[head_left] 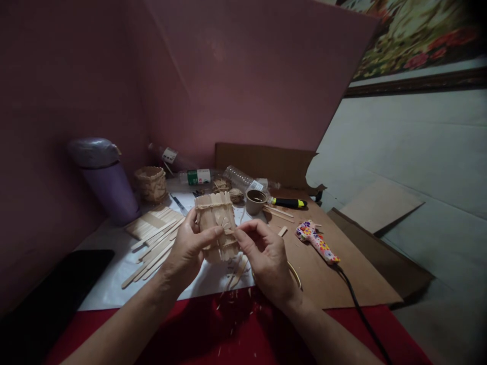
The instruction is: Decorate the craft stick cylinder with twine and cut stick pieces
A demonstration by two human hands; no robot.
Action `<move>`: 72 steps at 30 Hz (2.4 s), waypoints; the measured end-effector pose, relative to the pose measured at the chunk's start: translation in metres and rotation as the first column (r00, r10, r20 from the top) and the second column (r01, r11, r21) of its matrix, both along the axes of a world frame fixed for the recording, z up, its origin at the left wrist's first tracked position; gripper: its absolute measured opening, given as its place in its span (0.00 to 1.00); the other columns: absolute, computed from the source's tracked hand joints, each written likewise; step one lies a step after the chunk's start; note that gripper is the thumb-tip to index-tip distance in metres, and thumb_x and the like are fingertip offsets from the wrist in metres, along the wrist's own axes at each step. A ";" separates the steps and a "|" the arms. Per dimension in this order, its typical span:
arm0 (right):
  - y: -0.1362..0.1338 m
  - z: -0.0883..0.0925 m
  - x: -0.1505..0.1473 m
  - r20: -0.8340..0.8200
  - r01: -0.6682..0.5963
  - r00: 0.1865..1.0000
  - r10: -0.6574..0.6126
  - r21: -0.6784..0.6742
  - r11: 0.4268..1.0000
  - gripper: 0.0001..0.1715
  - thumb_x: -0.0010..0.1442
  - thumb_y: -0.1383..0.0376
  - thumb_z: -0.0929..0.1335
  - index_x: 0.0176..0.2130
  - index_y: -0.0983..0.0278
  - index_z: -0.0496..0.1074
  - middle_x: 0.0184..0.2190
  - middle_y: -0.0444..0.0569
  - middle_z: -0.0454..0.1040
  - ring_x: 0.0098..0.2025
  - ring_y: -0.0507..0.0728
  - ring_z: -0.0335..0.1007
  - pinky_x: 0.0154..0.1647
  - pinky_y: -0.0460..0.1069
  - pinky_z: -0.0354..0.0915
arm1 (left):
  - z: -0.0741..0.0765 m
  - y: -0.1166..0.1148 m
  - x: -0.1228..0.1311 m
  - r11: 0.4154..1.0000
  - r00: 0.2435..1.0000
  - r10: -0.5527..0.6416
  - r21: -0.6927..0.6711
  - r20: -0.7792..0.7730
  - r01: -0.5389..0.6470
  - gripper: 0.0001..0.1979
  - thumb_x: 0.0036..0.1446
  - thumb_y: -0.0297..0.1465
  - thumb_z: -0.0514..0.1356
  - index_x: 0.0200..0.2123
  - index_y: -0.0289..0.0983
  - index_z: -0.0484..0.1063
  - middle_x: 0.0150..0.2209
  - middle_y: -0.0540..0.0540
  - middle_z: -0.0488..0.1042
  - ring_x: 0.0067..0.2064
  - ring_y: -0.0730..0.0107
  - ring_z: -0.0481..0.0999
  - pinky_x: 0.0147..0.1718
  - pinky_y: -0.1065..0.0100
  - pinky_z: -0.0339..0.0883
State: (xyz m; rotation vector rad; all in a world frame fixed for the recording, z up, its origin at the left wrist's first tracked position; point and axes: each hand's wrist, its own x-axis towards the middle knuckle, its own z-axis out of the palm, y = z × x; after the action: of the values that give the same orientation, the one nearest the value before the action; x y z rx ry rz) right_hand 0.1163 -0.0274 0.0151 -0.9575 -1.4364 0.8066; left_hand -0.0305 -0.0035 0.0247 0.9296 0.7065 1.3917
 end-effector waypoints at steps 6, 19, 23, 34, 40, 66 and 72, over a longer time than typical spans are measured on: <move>0.000 0.002 -0.004 -0.054 -0.017 0.998 0.014 -0.062 0.998 0.12 0.58 0.59 0.71 0.30 0.62 0.67 0.25 0.40 0.66 0.26 0.50 0.62 0.27 0.46 0.61 | -0.002 -0.001 0.003 1.000 1.000 -0.012 0.027 -0.013 0.013 0.29 0.39 0.28 0.73 0.47 0.37 0.69 0.39 0.44 0.78 0.38 0.61 0.78 0.35 0.66 0.73; 0.008 0.011 0.004 -0.263 -0.175 0.960 0.101 -0.275 0.945 0.16 0.45 0.60 0.77 0.24 0.64 0.67 0.20 0.38 0.66 0.23 0.48 0.57 0.25 0.45 0.55 | -0.004 -0.001 0.004 0.997 0.996 -0.070 0.035 -0.047 0.072 0.28 0.40 0.29 0.72 0.46 0.37 0.69 0.37 0.44 0.77 0.36 0.61 0.78 0.33 0.67 0.72; 0.008 0.010 0.003 -0.282 -0.209 0.950 0.138 -0.240 0.948 0.15 0.50 0.57 0.74 0.26 0.64 0.69 0.20 0.39 0.65 0.22 0.48 0.57 0.24 0.45 0.56 | -0.003 -0.001 0.004 0.998 0.997 -0.067 -0.023 -0.028 0.066 0.28 0.42 0.30 0.71 0.48 0.36 0.67 0.38 0.43 0.78 0.36 0.60 0.78 0.33 0.64 0.74; 0.004 0.006 -0.002 -0.232 -0.079 0.972 0.039 -0.164 0.983 0.13 0.56 0.57 0.70 0.29 0.63 0.69 0.21 0.40 0.64 0.23 0.49 0.56 0.24 0.45 0.57 | 0.007 -0.004 0.002 0.985 0.994 -0.058 -0.157 0.091 0.071 0.26 0.43 0.28 0.68 0.48 0.35 0.70 0.37 0.43 0.80 0.35 0.58 0.80 0.32 0.62 0.76; 0.002 0.000 -0.003 -0.143 -0.042 0.989 0.029 -0.091 0.995 0.12 0.59 0.57 0.69 0.31 0.63 0.69 0.24 0.41 0.64 0.25 0.50 0.58 0.26 0.45 0.58 | 0.006 -0.004 0.003 0.983 0.992 -0.083 -0.155 0.093 0.097 0.27 0.43 0.28 0.68 0.50 0.35 0.70 0.34 0.45 0.79 0.32 0.62 0.79 0.30 0.64 0.75; 0.001 0.000 -0.003 0.048 0.049 0.998 -0.050 0.022 0.999 0.08 0.60 0.61 0.68 0.32 0.63 0.69 0.28 0.43 0.68 0.30 0.52 0.64 0.30 0.47 0.62 | 0.003 -0.007 0.005 0.983 0.990 -0.099 -0.143 0.098 0.112 0.27 0.45 0.28 0.67 0.51 0.36 0.68 0.39 0.44 0.79 0.37 0.60 0.79 0.35 0.63 0.74; 0.000 0.002 -0.003 0.035 0.045 0.998 -0.045 0.012 0.999 0.10 0.60 0.60 0.68 0.31 0.63 0.69 0.27 0.44 0.67 0.30 0.52 0.63 0.29 0.47 0.61 | 0.003 -0.006 0.005 0.988 0.993 -0.095 -0.112 0.070 0.103 0.27 0.44 0.28 0.67 0.50 0.37 0.67 0.40 0.43 0.79 0.37 0.61 0.79 0.37 0.62 0.74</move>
State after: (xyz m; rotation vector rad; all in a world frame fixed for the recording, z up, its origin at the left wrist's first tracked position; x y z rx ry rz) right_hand 0.1134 -0.0272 0.0174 -0.9968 -1.4433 0.7516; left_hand -0.0253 -0.0099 0.0278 0.8145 0.6755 1.2742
